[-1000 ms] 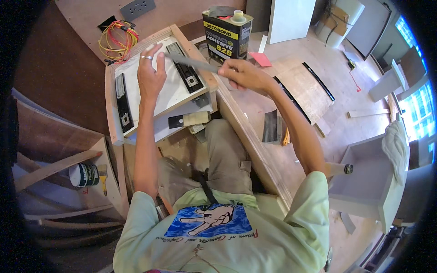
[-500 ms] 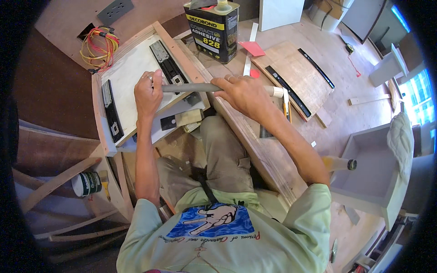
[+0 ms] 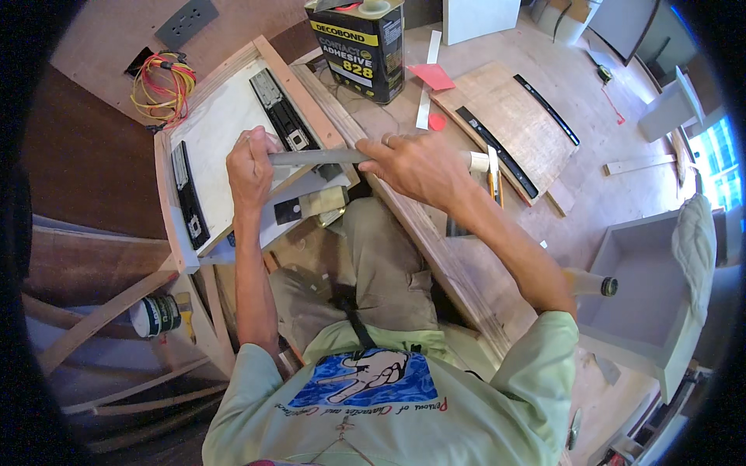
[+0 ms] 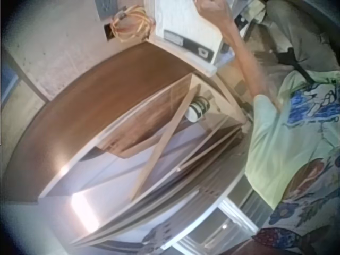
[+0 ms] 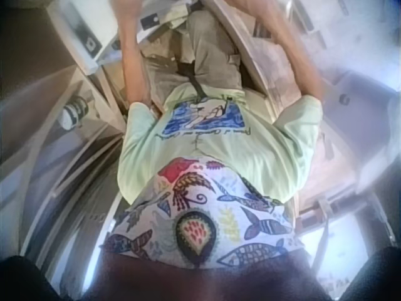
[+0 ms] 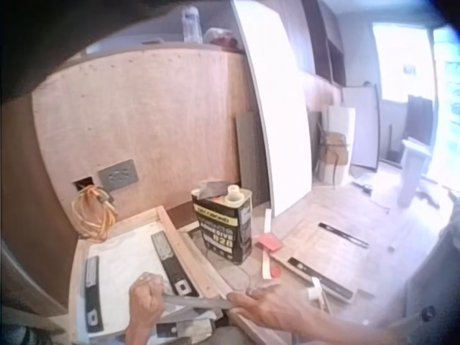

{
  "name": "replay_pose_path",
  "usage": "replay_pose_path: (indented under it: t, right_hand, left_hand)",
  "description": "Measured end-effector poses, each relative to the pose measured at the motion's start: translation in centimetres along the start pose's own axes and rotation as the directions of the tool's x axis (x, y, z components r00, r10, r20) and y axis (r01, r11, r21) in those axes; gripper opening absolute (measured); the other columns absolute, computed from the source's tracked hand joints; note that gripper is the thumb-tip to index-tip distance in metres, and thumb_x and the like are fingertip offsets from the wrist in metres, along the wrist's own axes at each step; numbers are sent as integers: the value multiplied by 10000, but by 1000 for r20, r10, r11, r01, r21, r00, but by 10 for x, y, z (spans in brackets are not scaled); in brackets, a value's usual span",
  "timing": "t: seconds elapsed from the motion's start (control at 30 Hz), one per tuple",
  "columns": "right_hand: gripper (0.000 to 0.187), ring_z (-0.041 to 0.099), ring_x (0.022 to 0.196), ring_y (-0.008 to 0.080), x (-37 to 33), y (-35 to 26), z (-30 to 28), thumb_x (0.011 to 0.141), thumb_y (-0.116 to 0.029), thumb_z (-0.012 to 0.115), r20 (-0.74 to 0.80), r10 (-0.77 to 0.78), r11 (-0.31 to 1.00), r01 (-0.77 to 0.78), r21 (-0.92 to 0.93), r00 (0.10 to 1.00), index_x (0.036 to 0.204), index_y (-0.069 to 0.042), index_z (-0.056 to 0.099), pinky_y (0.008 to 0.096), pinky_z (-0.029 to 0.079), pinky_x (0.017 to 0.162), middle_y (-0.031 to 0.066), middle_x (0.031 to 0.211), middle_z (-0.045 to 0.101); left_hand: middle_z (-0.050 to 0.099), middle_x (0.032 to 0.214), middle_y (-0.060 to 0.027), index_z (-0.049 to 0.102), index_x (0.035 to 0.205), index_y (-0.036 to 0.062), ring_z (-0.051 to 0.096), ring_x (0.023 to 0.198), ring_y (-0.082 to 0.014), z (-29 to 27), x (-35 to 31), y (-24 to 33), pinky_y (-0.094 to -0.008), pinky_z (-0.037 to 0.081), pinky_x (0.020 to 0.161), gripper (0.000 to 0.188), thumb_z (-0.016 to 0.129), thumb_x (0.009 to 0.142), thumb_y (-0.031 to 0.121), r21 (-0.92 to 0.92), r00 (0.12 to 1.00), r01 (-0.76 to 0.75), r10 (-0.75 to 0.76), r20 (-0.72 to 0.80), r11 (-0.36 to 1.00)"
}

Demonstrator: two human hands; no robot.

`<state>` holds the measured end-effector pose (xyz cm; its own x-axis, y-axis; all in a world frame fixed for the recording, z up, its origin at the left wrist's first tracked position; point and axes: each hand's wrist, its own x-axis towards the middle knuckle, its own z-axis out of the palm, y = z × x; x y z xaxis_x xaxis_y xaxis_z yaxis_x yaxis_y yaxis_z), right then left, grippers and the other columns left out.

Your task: The person aligns drawer slides on a wooden drawer unit, using a ruler to check the position and a file to smooth the edges of the wood panel.

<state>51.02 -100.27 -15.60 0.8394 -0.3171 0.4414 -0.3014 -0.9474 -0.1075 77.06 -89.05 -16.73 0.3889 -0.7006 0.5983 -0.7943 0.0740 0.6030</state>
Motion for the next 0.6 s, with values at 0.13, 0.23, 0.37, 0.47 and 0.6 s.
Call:
replay_pose_path:
  t: [0.13,0.23,0.37,0.47,0.6]
  right_hand:
    - [315,680,633,307,5,2,-7,981,-405,570,44,-19,1000,20,-23,999,1153,-147,624,401,534,530,96,773,676]
    - [314,681,627,307,5,4,-6,986,-408,563,57,-29,999,30,-18,998,1148,-145,620,399,535,525,102,767,674]
    - [307,681,621,309,4,0,-8,987,-407,562,40,-22,1000,23,-8,999,1146,-150,617,404,535,514,104,760,670]
    - [309,677,613,312,2,0,-3,985,-404,565,44,-19,1000,19,-6,999,1159,-153,616,409,534,512,104,747,666]
    - [326,675,610,315,3,2,-10,982,-410,567,68,-15,998,19,-59,998,1190,-166,626,416,536,516,110,765,679]
  left_hand:
    - [693,898,-137,646,887,-28,671,877,-233,13,-4,-1,-337,498,864,503,341,1104,309,-330,994,62,-27,108,942]
    - [697,996,-155,631,959,-22,653,1028,-260,14,0,4,-346,454,981,457,300,1106,256,-213,999,28,-18,51,977]
    - [673,1006,-150,619,993,3,642,961,-290,23,2,1,-361,490,868,327,377,1081,205,-152,993,-73,58,-105,986]
    - [664,1015,-165,610,993,7,622,992,-321,26,3,-2,-374,469,909,297,378,1075,174,-134,985,-99,77,-157,986]
    - [655,1134,-197,586,1065,-15,610,1121,-304,28,2,-5,-384,427,1026,316,332,1080,172,-28,988,-84,79,-136,996]
